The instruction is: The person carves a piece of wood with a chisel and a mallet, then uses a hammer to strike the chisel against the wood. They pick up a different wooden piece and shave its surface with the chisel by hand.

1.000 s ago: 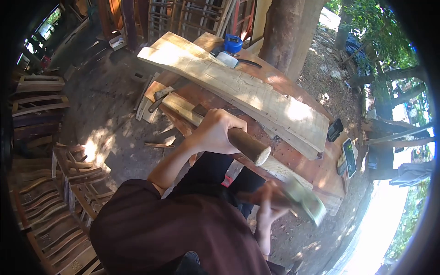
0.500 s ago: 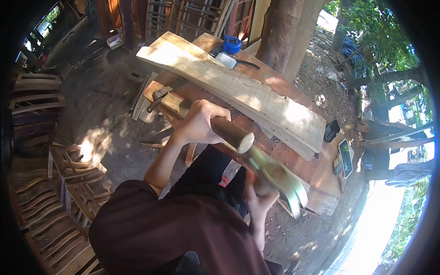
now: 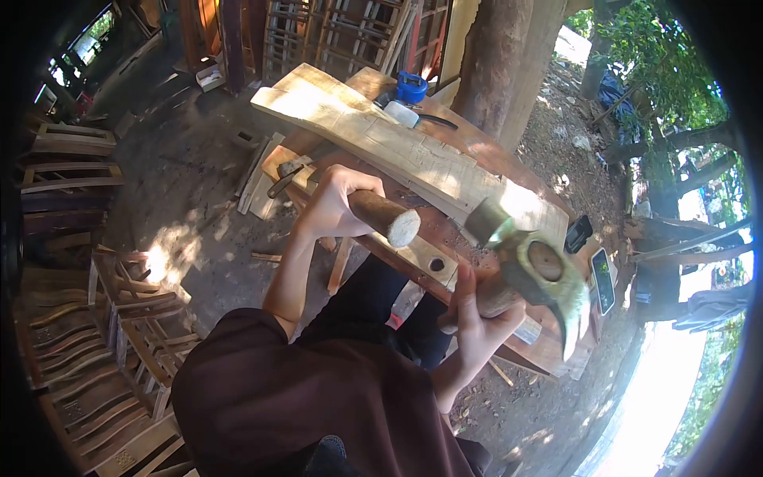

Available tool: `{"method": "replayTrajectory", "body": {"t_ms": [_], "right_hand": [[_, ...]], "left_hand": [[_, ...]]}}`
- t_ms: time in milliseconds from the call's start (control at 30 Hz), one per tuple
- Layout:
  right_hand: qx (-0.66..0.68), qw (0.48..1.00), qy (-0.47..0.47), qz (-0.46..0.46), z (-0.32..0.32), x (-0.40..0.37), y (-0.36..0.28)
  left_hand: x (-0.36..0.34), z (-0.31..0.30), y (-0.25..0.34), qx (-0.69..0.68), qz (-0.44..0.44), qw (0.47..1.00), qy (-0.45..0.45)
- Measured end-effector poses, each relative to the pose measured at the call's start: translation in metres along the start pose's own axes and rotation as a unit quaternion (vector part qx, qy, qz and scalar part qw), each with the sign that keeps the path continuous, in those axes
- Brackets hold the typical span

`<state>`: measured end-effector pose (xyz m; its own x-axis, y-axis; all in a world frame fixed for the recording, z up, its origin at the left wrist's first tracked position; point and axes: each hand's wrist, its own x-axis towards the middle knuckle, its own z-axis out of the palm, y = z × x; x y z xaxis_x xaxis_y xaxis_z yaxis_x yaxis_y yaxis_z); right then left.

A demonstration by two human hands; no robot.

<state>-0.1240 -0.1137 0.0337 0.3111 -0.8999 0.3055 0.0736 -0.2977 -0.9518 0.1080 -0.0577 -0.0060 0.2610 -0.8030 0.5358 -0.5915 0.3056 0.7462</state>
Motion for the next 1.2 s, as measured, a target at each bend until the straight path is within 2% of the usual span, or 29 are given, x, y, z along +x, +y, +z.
{"method": "replayTrajectory", "body": {"t_ms": [100,133,200,267,300,333,367,400,467,533,567,600,667,700,800,867,933,1000,1033,1067,1133,1200], "right_hand": [[-0.052,0.997,-0.052,0.013,-0.004,-0.011,0.018],[-0.027,0.997,-0.062,0.027,-0.006,-0.015,0.026],[-0.095,0.995,-0.032,0.013,-0.013,-0.024,0.018],[-0.063,0.995,0.02,0.071,-0.021,-0.032,-0.02],[-0.068,0.993,0.042,-0.09,-0.018,-0.03,-0.023],[-0.07,0.964,0.064,-0.25,-0.016,-0.027,-0.025],[-0.055,0.97,0.088,-0.22,-0.015,-0.028,-0.032],[0.025,0.974,0.116,-0.194,-0.018,-0.028,-0.027],[0.072,0.977,0.105,-0.173,-0.016,-0.032,-0.02],[0.03,0.991,0.039,-0.128,-0.013,-0.038,-0.002],[0.013,0.994,0.102,0.027,-0.004,-0.05,-0.004],[-0.043,0.998,0.011,0.039,-0.005,-0.047,0.0],[-0.142,0.971,-0.114,0.155,-0.01,-0.037,0.013],[-0.154,0.971,-0.102,0.151,-0.009,-0.036,0.015],[-0.106,0.992,-0.023,0.061,-0.021,-0.038,0.013],[0.003,0.998,0.069,-0.012,-0.015,-0.041,0.009],[0.029,0.991,0.063,-0.111,-0.007,-0.037,0.009],[0.049,0.993,0.031,-0.105,0.001,-0.038,0.018],[0.031,0.999,0.035,-0.018,0.01,-0.046,0.017],[-0.023,1.0,0.014,-0.006,0.007,-0.049,0.037],[-0.172,0.975,-0.121,0.067,0.002,-0.04,0.04],[-0.154,0.973,-0.138,0.103,-0.001,-0.038,0.041]], "left_hand": [[-0.001,0.001,-0.003,-0.004,0.023,1.0,-0.001],[-0.002,0.003,-0.003,0.0,0.022,1.0,0.001],[-0.001,0.004,-0.003,0.015,0.017,1.0,0.005],[-0.002,0.003,-0.003,0.02,0.017,1.0,0.006],[-0.003,0.003,-0.004,0.019,0.01,1.0,0.003],[-0.004,0.004,-0.004,0.018,0.004,1.0,0.0],[-0.004,0.005,-0.002,0.011,-0.005,1.0,0.003],[-0.004,0.006,-0.003,0.012,-0.005,1.0,0.004],[-0.003,0.008,-0.005,0.024,0.02,0.999,0.012],[-0.003,0.007,-0.004,0.025,0.015,1.0,0.011],[-0.004,0.006,-0.004,0.028,0.011,1.0,0.006],[-0.005,0.005,-0.004,0.028,0.009,1.0,0.007],[-0.006,-0.001,-0.003,0.046,-0.031,0.998,0.002],[-0.006,-0.003,-0.011,0.071,-0.028,0.997,0.025],[-0.007,-0.011,-0.013,0.06,-0.033,0.998,0.009],[-0.009,-0.014,-0.01,0.048,-0.04,0.998,0.008],[-0.009,-0.013,-0.01,0.035,-0.047,0.998,0.0],[-0.008,-0.011,-0.013,0.044,-0.042,0.998,0.005],[-0.008,-0.009,-0.014,0.055,-0.038,0.998,0.014],[-0.008,-0.007,-0.014,0.052,-0.039,0.998,0.012],[-0.006,-0.01,-0.014,0.063,-0.031,0.997,0.013],[-0.007,-0.014,-0.021,0.096,-0.033,0.994,0.036]]}}
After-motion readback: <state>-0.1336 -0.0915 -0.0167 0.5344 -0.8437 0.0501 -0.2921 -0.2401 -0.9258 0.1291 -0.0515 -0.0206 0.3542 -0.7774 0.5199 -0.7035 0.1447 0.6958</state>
